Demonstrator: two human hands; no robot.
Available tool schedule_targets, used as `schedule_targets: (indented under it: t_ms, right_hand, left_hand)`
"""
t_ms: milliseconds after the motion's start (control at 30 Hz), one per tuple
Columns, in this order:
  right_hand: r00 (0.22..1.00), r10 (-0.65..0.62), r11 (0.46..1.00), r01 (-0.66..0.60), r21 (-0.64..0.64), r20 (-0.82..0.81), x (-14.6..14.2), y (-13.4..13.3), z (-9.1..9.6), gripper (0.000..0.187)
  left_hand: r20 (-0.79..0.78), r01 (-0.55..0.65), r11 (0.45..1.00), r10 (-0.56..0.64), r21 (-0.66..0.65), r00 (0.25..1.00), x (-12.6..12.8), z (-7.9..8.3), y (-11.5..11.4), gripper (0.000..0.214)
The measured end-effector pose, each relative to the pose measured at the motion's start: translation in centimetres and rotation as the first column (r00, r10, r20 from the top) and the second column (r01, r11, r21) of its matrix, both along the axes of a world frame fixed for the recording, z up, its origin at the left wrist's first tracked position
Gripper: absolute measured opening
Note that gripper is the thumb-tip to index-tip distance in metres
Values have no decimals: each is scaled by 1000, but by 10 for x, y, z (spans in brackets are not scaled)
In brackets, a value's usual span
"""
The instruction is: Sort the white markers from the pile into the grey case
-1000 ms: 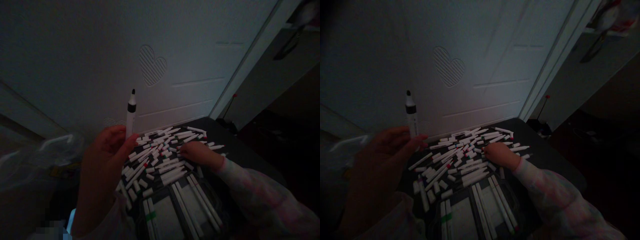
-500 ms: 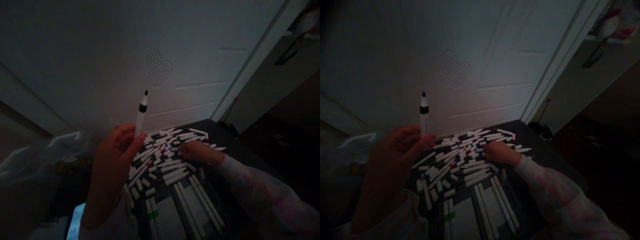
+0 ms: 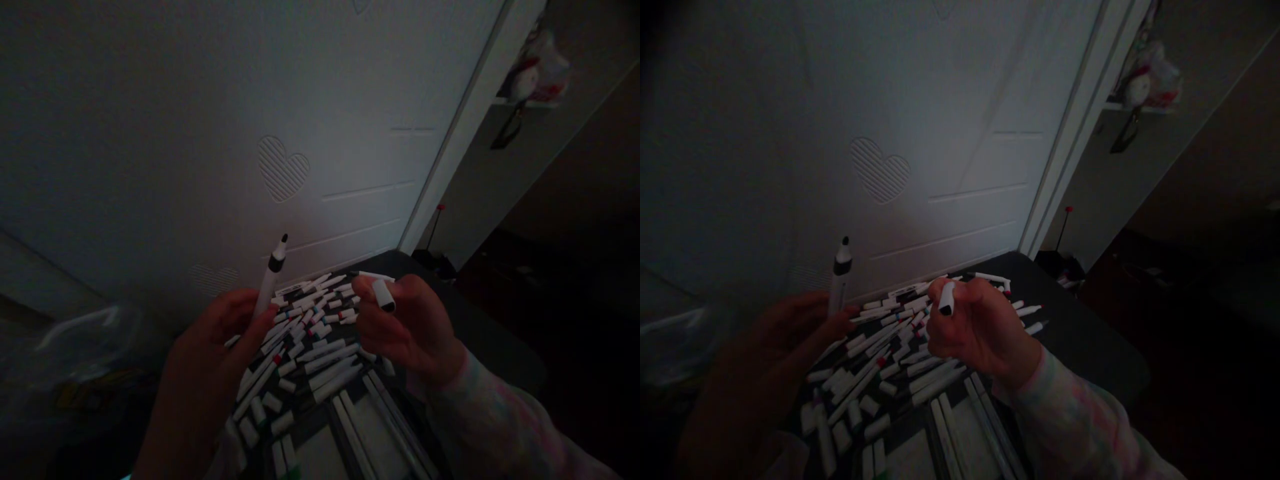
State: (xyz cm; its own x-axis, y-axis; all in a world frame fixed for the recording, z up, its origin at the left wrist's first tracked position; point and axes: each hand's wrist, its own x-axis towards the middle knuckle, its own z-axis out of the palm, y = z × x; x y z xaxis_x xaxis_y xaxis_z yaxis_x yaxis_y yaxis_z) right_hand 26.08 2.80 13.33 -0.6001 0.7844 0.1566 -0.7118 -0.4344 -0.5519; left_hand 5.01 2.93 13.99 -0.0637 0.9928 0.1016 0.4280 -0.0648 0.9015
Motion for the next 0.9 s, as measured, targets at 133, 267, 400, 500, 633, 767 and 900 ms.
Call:
schedule_targets:
  t_ms: [133, 267, 400, 500, 633, 767, 900]
  right_hand:
    - [996, -75, 994, 71, 82, 46, -1, -1, 4, 10]
    - [970, -225, 965, 209, 156, 93, -2, 2, 9, 12]
    - [935, -326, 933, 293, 210, 143, -1, 8, 9, 18]
    - [822, -478, 872, 405, 274, 308, 3, 11, 8, 17]
    - [633, -575, 818, 432, 380, 518, 8, 7, 10, 16]
    - [604, -605, 795, 422, 435, 519, 12, 0, 14, 15]
    - [577, -653, 751, 411, 517, 490, 15, -3, 14, 13]
  left_hand:
    - [-25, 56, 998, -57, -21, 998, 1, -2, 0, 33]
    - [4, 61, 998, -61, -20, 998, 7, 1, -3, 30]
    - [98, 12, 1000, -10, -27, 995, 12, 2, -5, 28]
    - [139, -6, 1000, 10, -27, 990, 13, 3, -5, 29]
    - [111, -12, 1000, 14, -15, 994, 18, 7, -7, 31]
    - [110, -21, 1000, 20, 0, 994, 24, 9, -11, 28]
    - [53, 7, 1000, -8, 14, 999, 23, 7, -11, 25]
